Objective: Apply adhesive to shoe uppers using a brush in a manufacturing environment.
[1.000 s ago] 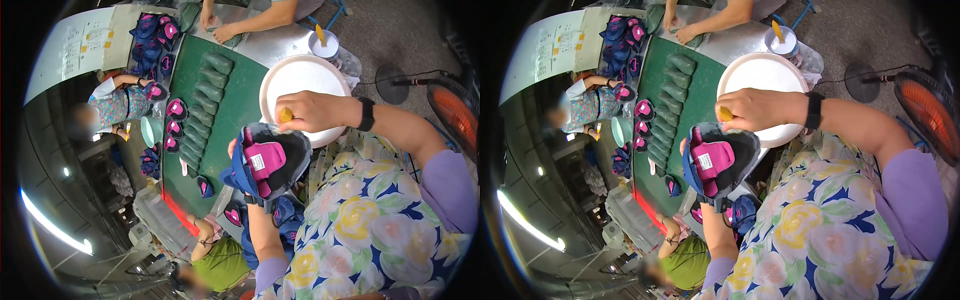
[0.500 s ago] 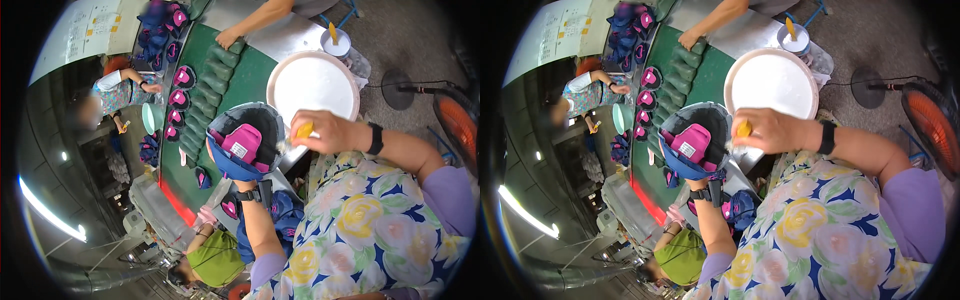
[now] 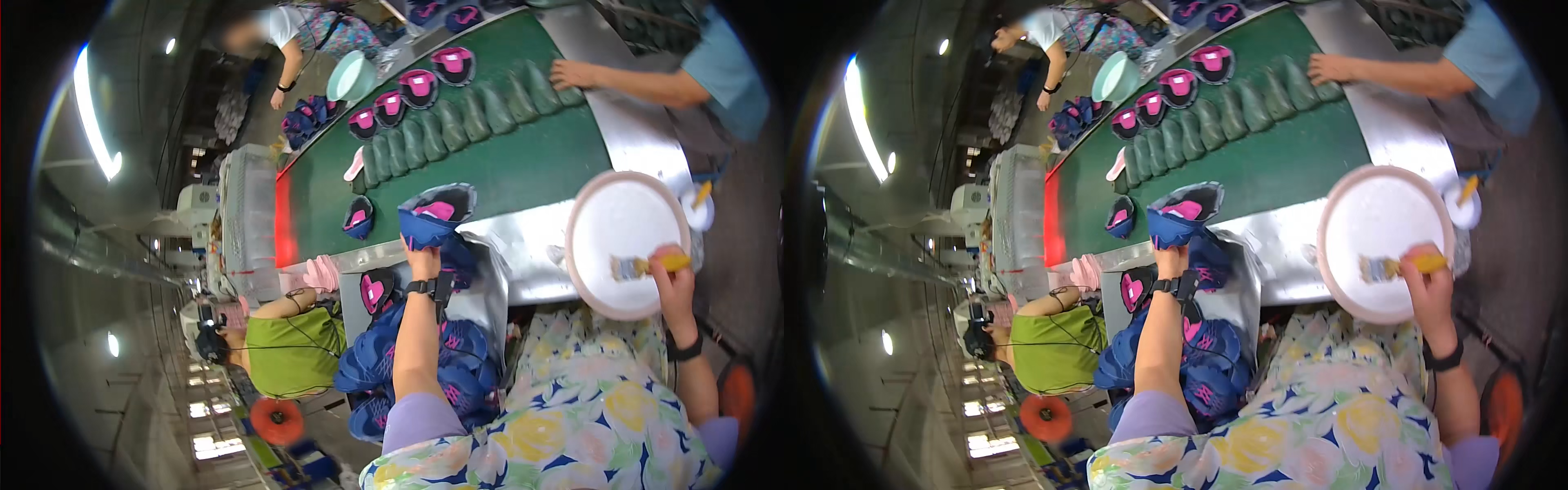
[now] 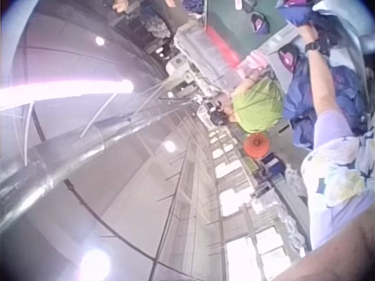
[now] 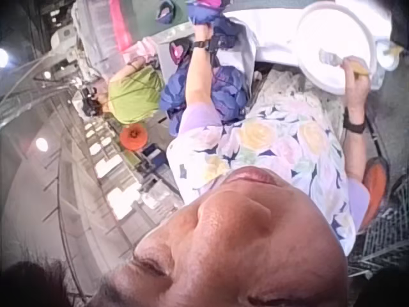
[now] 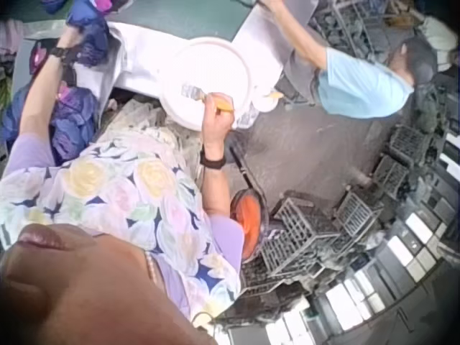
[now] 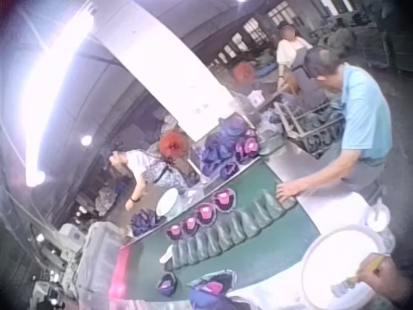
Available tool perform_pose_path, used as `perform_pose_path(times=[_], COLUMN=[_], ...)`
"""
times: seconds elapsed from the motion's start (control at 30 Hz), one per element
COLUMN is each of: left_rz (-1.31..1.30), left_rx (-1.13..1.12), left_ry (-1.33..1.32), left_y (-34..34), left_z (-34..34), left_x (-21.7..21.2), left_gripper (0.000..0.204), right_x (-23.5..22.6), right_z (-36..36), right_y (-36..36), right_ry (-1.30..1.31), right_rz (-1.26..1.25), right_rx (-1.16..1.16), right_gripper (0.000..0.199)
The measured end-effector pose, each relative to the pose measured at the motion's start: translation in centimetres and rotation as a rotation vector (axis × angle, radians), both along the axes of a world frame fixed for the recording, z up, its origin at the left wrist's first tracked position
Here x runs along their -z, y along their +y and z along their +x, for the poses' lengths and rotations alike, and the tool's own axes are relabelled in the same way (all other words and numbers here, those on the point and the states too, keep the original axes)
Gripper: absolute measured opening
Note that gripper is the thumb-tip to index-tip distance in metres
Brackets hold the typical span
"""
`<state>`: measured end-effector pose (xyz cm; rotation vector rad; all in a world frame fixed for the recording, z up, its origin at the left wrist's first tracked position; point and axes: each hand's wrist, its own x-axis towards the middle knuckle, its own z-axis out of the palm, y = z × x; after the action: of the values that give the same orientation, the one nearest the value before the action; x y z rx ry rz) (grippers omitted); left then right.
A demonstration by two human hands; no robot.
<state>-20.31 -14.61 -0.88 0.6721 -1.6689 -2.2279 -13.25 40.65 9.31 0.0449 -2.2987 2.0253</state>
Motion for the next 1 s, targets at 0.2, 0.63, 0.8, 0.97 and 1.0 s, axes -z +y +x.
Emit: perform_pose_path(times=[0.2,0.63,0.8,0.97,1.0], left_rz=[0.03,-0.234,-0.896,-1.493,-1.59], left_rx=[-0.265,-0.721,0.125,0.775,0.737], left_ry=[0.053,-0.453,-0.212,-0.283,-0.279], left_y=[-9.3,-25.3,-10.2,0.3,0.1], left_z=[-4.2,-6.2,0.5,10.2,10.5], left_x=[2.2,14.4,1.9,1.4,3.1], left_gripper=[0.048,0.05,0.033,0.083,0.086], right_x=[1.3,2.3,2.4,3.1,3.4], right_z=[-2.1,-7.7,-6.6,-5.1,-4.8], right_y=[-1.2,-5.6,-3.7,-3.2,-3.7], right_ry=[-0.225,-0.456,-0.401,-0.433,-0.418], right_rz=[-0.028,0.229,0.207,0.217,0.138], right_rx=[0.025,-0.012,0.059,0.037,0.027], right_gripper=[0.006,0.011,0.011,0.012,0.011])
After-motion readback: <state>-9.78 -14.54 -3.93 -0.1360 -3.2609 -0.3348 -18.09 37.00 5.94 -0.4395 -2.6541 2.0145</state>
